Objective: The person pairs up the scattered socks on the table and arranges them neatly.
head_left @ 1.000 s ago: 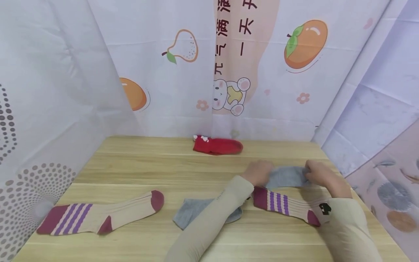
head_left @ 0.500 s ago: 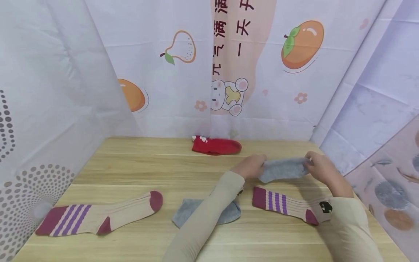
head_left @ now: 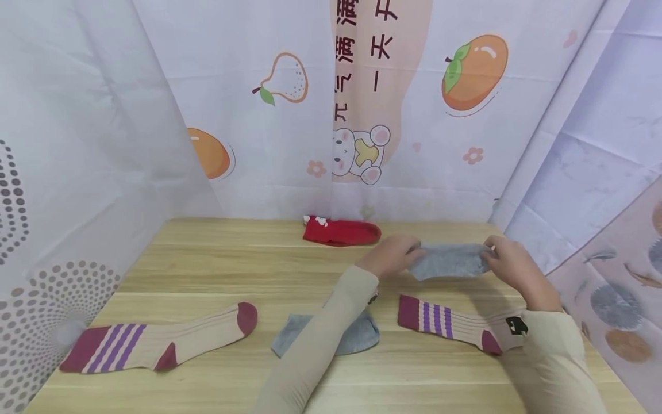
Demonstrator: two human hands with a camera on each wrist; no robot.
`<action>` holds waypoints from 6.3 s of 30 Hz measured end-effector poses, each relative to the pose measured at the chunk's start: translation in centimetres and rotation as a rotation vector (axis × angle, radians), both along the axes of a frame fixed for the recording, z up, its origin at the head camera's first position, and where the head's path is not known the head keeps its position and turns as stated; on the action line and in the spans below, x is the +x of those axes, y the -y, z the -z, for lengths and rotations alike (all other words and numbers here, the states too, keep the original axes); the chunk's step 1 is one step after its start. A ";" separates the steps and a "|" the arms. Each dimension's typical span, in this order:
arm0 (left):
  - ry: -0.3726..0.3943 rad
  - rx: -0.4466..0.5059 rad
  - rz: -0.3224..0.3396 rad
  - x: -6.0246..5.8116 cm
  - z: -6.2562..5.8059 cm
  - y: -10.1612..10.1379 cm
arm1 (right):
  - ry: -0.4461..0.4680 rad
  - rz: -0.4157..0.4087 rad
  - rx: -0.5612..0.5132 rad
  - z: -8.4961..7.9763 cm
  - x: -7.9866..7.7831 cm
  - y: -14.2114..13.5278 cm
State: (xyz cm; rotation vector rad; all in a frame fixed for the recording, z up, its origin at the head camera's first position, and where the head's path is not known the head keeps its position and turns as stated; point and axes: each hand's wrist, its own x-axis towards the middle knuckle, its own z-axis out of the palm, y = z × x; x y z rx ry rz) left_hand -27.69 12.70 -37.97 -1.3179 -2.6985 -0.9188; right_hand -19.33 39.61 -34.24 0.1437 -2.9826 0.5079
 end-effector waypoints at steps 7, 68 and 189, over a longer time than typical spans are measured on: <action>-0.017 0.012 0.003 0.1 -0.8 2.0 | -0.014 -0.022 -0.030 -0.4 0.4 0.9; -0.094 -0.237 -0.085 9.6 0.1 24.5 | -0.221 -0.591 0.049 2.9 4.3 19.5; -0.041 -0.428 -0.214 -0.1 2.9 17.4 | 0.009 -0.514 0.137 5.6 -6.9 22.6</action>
